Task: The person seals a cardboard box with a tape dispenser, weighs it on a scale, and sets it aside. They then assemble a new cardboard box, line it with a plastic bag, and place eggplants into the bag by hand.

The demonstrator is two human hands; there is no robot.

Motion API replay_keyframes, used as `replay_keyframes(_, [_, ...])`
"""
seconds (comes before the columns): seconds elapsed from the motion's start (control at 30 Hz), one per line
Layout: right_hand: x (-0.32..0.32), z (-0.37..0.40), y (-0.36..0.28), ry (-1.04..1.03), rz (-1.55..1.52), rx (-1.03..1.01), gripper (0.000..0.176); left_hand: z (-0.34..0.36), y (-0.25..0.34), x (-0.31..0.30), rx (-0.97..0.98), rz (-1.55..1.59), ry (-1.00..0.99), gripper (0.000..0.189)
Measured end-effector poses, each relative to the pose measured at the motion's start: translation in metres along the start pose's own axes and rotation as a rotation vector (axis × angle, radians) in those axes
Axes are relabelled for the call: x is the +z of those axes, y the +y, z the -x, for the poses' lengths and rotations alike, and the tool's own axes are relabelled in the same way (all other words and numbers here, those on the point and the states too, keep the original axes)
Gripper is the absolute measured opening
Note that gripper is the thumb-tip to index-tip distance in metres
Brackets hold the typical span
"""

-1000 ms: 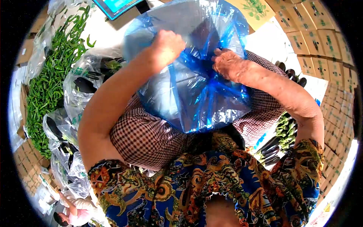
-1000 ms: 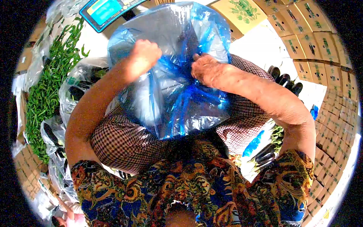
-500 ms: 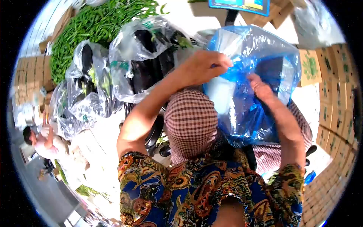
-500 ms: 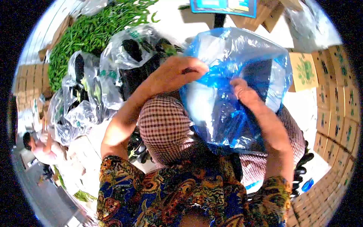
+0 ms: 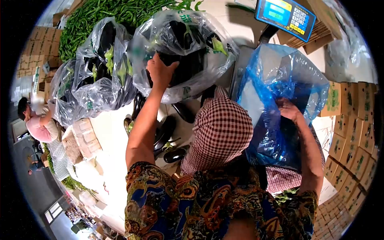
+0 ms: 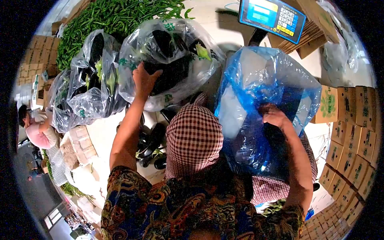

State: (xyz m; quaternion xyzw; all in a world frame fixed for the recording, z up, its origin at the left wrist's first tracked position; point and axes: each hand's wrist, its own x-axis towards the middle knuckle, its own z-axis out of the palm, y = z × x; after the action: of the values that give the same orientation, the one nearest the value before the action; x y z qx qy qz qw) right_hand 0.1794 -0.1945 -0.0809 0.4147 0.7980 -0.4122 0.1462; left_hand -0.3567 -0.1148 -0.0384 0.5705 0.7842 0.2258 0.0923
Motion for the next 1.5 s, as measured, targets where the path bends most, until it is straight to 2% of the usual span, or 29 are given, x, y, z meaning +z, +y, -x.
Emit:
replay_keyframes(0.03, [0.004, -0.001, 0.003, -0.015, -0.082, -0.004, 0.033, 0.000, -0.008, 0.009, 0.008, -0.106, -0.025, 0.091])
replay_keyframes(0.1, [0.014, -0.003, -0.007, 0.084, 0.030, -0.145, 0.036, 0.003, 0.002, 0.010, -0.070, -0.124, -0.034, 0.092])
replay_keyframes(0.13, [0.020, -0.002, -0.016, 0.079, 0.037, -0.087, 0.037, 0.005, 0.007, 0.010, -0.108, -0.133, -0.039, 0.093])
replay_keyframes(0.17, [0.026, -0.004, -0.030, 0.046, 0.018, 0.022, 0.039, 0.005, 0.006, 0.011, -0.236, -0.112, -0.138, 0.097])
replay_keyframes(0.27, [0.038, -0.005, -0.063, -0.022, -0.046, 0.244, 0.043, 0.001, 0.001, 0.005, -0.278, -0.081, -0.221, 0.096])
replay_keyframes(0.3, [0.040, -0.006, -0.067, -0.035, -0.061, 0.280, 0.045, -0.003, -0.005, -0.004, -0.247, 0.038, -0.349, 0.096])
replay_keyframes(0.4, [0.034, -0.008, -0.072, -0.059, -0.099, 0.345, 0.050, -0.002, 0.006, -0.042, -0.550, 0.704, -0.580, 0.092])
replay_keyframes(0.43, [0.030, -0.008, -0.072, -0.069, -0.109, 0.366, 0.052, 0.000, 0.004, -0.048, -0.587, 0.943, -0.557, 0.089])
replay_keyframes(0.47, [0.025, -0.007, -0.072, -0.072, -0.117, 0.381, 0.054, 0.007, 0.007, -0.050, -0.656, 1.093, -0.354, 0.043])
replay_keyframes(0.53, [0.012, -0.002, -0.076, -0.044, -0.091, 0.353, 0.056, 0.013, 0.027, -0.086, -0.707, 1.441, -0.613, 0.042])
replay_keyframes(0.57, [0.002, 0.006, -0.083, -0.010, -0.065, 0.312, 0.056, 0.015, 0.031, -0.092, -0.654, 1.437, -0.591, 0.042])
replay_keyframes(0.6, [-0.004, 0.010, -0.087, 0.022, -0.039, 0.273, 0.057, 0.018, 0.039, -0.094, -0.431, 1.343, -0.533, 0.048])
replay_keyframes(0.67, [-0.005, -0.003, -0.082, -0.046, -0.031, 0.420, 0.056, 0.030, 0.057, -0.104, -0.206, 1.316, -0.446, 0.062])
replay_keyframes(0.73, [-0.015, -0.003, -0.099, -0.095, -0.002, 0.503, 0.049, 0.038, 0.079, -0.126, -0.050, 1.358, -0.467, 0.068])
replay_keyframes(0.83, [-0.052, 0.021, -0.142, -0.233, 0.216, 0.435, 0.036, 0.027, 0.086, -0.149, -0.068, 1.622, -0.583, 0.068])
replay_keyframes(0.87, [-0.057, 0.028, -0.146, -0.208, 0.271, 0.372, 0.032, 0.019, 0.090, -0.154, -0.109, 1.747, -0.579, 0.067])
replay_keyframes(0.93, [-0.063, 0.046, -0.150, -0.147, 0.379, 0.250, 0.026, 0.011, 0.107, -0.166, -0.027, 1.943, -0.676, 0.069])
replay_keyframes(0.97, [-0.068, 0.066, -0.149, 0.042, 0.374, 0.067, 0.022, 0.005, 0.106, -0.165, -0.005, 2.043, -0.719, 0.080])
replay_keyframes(1.07, [-0.100, 0.087, -0.193, 0.121, 0.149, 0.258, 0.019, 0.003, 0.122, -0.170, -0.093, 2.188, -0.824, 0.079])
replay_keyframes(1.1, [-0.096, 0.092, -0.184, 0.148, 0.152, 0.197, 0.016, 0.008, 0.130, -0.170, -0.090, 2.168, -0.803, 0.076])
replay_keyframes(1.2, [-0.108, 0.112, -0.211, 0.402, -0.300, 0.061, 0.021, 0.033, 0.158, -0.169, -0.205, 2.143, -0.679, 0.066])
replay_keyframes(1.3, [-0.113, 0.118, -0.229, 0.456, -0.449, 0.021, 0.028, 0.073, 0.193, -0.183, -0.369, 1.759, -0.450, 0.056])
replay_keyframes(1.33, [-0.115, 0.120, -0.234, 0.448, -0.491, 0.017, 0.030, 0.098, 0.205, -0.191, -0.253, 1.755, -0.491, 0.051])
replay_keyframes(1.37, [-0.118, 0.120, -0.240, 0.456, -0.575, -0.019, 0.030, 0.116, 0.209, -0.190, -0.296, 1.802, -0.587, 0.052])
replay_keyframes(1.4, [-0.119, 0.121, -0.246, 0.468, -0.664, -0.054, 0.031, 0.141, 0.227, -0.205, -0.444, 1.683, -0.609, 0.052])
replay_keyframes(1.43, [-0.119, 0.123, -0.249, 0.476, -0.757, -0.083, 0.032, 0.154, 0.232, -0.205, -0.350, 1.706, -0.769, 0.051])
replay_keyframes(1.47, [-0.123, 0.124, -0.249, 0.473, -0.750, -0.175, 0.047, 0.164, 0.241, -0.203, -0.313, 1.671, -0.765, 0.048])
replay_keyframes(1.5, [-0.126, 0.128, -0.260, 0.489, -0.938, -0.282, 0.057, 0.173, 0.250, -0.201, -0.276, 1.635, -0.760, 0.048])
